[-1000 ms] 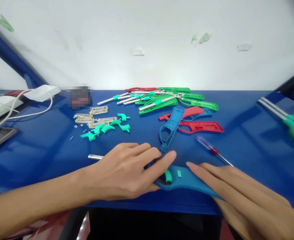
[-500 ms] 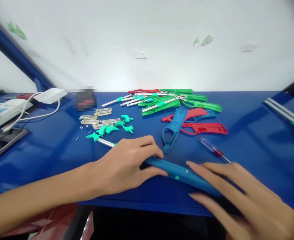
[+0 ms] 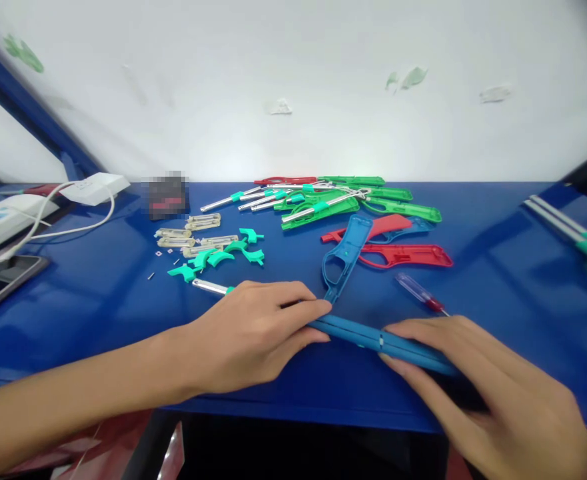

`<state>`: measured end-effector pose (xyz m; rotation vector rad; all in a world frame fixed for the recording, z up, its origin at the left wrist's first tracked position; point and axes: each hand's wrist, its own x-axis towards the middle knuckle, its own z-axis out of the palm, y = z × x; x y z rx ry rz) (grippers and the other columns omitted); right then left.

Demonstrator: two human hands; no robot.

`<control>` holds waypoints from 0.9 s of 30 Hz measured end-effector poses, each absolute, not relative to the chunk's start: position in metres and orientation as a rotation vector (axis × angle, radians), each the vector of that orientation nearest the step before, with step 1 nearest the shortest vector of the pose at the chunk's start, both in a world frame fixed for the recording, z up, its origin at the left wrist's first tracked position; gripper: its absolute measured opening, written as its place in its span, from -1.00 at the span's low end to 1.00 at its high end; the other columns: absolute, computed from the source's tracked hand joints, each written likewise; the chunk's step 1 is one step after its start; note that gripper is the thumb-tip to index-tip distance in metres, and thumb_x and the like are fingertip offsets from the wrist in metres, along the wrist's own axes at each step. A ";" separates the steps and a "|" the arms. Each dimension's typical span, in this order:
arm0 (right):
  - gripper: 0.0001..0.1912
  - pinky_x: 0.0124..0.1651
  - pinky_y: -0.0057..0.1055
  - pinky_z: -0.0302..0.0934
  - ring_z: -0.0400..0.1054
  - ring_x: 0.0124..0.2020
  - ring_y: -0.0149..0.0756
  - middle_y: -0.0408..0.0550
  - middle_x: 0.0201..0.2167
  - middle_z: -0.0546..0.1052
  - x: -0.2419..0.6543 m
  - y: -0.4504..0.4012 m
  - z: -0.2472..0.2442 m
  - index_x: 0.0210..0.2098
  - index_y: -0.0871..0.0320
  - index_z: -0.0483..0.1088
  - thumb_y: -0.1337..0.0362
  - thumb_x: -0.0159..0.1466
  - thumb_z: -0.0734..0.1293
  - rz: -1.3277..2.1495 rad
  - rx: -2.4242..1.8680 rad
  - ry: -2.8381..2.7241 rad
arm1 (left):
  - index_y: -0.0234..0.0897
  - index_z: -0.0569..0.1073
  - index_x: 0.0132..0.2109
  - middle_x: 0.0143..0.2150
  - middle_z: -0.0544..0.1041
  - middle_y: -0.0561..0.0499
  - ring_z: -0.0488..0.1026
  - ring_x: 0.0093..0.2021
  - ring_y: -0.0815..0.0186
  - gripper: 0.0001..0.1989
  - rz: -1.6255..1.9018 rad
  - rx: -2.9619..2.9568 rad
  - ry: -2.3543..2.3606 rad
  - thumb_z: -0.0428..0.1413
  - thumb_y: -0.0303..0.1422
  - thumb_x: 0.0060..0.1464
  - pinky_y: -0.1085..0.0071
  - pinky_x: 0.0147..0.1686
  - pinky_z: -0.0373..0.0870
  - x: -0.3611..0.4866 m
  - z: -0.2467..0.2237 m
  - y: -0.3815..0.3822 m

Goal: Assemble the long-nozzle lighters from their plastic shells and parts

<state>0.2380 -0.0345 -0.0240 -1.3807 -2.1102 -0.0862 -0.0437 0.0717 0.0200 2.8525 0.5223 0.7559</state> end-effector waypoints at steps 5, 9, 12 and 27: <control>-0.66 0.34 -0.24 0.26 0.58 0.06 -0.21 -0.24 0.10 0.66 0.241 -0.036 -0.025 0.27 -0.04 0.44 0.11 0.55 0.30 -0.156 -1.326 -2.197 | -0.35 0.54 0.03 -0.17 0.66 -0.06 0.65 -0.28 0.31 -0.77 0.835 2.963 0.505 0.01 -0.35 0.53 0.41 -0.35 0.51 -0.043 0.018 0.068; -0.69 0.25 -0.37 0.32 0.59 0.04 -0.31 -0.27 0.07 0.68 0.239 -0.037 -0.018 0.25 -0.01 0.45 0.21 0.57 0.29 -0.155 -1.285 -2.228 | -0.32 0.51 0.01 -0.18 0.67 -0.03 0.62 -0.32 0.34 -0.82 0.888 2.979 0.465 0.02 -0.38 0.52 0.40 -0.40 0.47 -0.042 0.016 0.067; -0.70 0.28 -0.39 0.28 0.59 0.03 -0.35 -0.28 0.05 0.70 0.237 -0.038 -0.016 0.24 0.03 0.45 0.26 0.56 0.31 -0.142 -1.248 -2.217 | -0.31 0.50 0.00 -0.18 0.66 -0.03 0.60 -0.36 0.34 -0.86 0.921 2.973 0.448 0.04 -0.40 0.50 0.40 -0.44 0.44 -0.042 0.014 0.068; -0.74 0.27 -0.36 0.30 0.57 -0.02 -0.34 -0.21 0.00 0.70 0.226 -0.038 -0.018 0.19 0.07 0.47 0.32 0.53 0.33 -0.148 -1.264 -2.156 | -0.36 0.53 0.06 -0.19 0.67 -0.05 0.61 -0.36 0.31 -0.85 0.987 2.973 0.430 0.12 -0.44 0.43 0.37 -0.45 0.53 -0.042 0.014 0.069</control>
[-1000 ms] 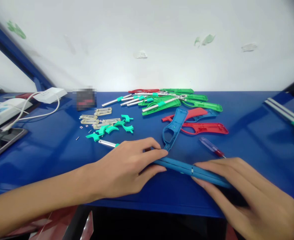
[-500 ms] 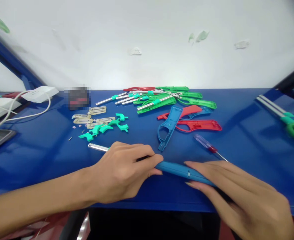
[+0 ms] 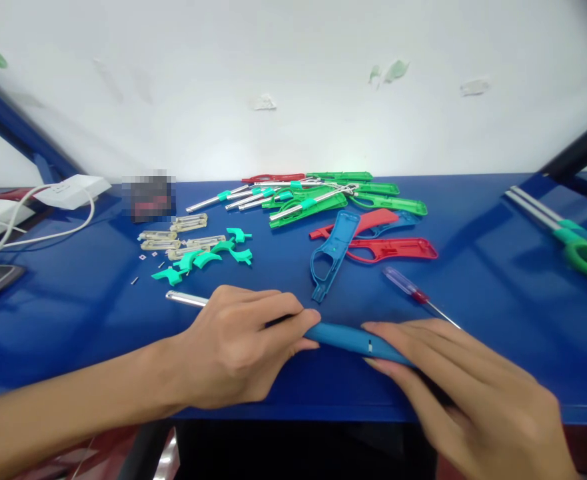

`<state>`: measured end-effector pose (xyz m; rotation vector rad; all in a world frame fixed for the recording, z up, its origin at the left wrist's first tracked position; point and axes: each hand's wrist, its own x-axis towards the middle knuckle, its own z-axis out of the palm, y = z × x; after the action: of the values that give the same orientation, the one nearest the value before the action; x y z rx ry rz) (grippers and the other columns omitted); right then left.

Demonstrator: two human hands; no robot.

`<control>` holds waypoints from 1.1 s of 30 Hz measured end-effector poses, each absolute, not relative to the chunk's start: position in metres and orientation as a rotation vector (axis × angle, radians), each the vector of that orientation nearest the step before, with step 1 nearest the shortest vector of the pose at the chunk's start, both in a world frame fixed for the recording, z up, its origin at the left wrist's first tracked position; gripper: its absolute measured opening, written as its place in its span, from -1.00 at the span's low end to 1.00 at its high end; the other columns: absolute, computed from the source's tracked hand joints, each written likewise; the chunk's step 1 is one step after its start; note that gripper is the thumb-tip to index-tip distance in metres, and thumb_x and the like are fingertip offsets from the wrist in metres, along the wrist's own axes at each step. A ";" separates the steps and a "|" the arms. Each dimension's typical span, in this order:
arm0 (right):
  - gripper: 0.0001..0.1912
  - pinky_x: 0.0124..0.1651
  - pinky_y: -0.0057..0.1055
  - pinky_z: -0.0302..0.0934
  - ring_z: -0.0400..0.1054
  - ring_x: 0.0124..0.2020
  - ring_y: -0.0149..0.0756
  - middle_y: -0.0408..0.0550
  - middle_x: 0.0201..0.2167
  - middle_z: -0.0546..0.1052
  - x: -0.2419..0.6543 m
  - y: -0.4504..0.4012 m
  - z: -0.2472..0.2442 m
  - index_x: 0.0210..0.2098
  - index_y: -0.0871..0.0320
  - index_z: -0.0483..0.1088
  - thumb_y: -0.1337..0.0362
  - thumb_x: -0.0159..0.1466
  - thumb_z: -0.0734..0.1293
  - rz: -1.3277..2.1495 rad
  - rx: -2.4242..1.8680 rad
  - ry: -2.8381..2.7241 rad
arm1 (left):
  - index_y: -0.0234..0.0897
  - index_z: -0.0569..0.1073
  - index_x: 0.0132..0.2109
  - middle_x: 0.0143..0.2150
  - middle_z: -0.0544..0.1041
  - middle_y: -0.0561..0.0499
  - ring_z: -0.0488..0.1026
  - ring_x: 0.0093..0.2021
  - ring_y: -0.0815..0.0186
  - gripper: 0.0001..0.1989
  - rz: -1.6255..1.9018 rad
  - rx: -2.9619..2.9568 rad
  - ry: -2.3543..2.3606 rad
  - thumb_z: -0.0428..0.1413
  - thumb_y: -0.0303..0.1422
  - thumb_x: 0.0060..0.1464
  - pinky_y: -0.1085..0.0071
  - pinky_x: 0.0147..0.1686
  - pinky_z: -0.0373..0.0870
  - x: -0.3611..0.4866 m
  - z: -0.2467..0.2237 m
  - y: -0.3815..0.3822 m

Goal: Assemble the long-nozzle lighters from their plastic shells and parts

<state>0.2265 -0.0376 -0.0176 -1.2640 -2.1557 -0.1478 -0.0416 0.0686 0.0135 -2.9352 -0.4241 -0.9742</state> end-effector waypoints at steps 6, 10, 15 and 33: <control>-0.72 0.08 -0.51 0.45 0.62 -0.02 -0.40 -0.37 0.00 0.70 0.227 -0.036 -0.012 0.14 -0.17 0.44 -0.05 0.51 0.33 0.057 -1.430 -2.001 | -0.38 0.57 0.06 -0.18 0.66 -0.03 0.62 -0.34 0.33 -0.84 -1.078 -2.956 -0.454 0.17 -0.44 0.41 0.40 -0.43 0.44 -0.041 0.011 0.070; -0.71 0.07 -0.56 0.48 0.65 -0.02 -0.43 -0.47 0.01 0.70 0.230 -0.034 -0.005 0.16 -0.30 0.43 -0.11 0.50 0.32 0.163 -1.481 -1.956 | -0.36 0.59 0.06 -0.16 0.67 0.00 0.63 -0.31 0.38 -0.85 -1.127 -2.918 -0.495 0.19 -0.42 0.42 0.45 -0.35 0.45 -0.041 0.010 0.071; -0.78 0.03 -0.70 0.44 0.66 -0.10 -0.54 -0.51 -0.02 0.72 0.233 -0.030 0.000 0.14 -0.29 0.45 0.01 0.53 0.32 0.192 -1.386 -2.003 | -0.35 0.59 0.06 -0.13 0.69 -0.02 0.65 -0.28 0.40 -0.84 -1.117 -2.897 -0.494 0.16 -0.40 0.46 0.48 -0.29 0.47 -0.042 0.008 0.071; -0.75 -0.06 -0.56 0.56 0.69 -0.10 -0.25 -0.39 -0.03 0.73 0.249 -0.038 -0.026 0.10 -0.29 0.54 0.01 0.47 0.35 0.197 -1.497 -1.909 | -0.39 0.60 0.08 -0.17 0.68 -0.09 0.62 -0.23 0.16 -0.70 -0.805 -3.092 -0.612 0.23 -0.24 0.39 0.27 -0.22 0.62 -0.043 0.018 0.081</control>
<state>0.2490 -0.0382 -0.0260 -1.4971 -1.9090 0.1966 -0.0426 0.0808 0.0179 -3.0916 -0.6116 -0.8048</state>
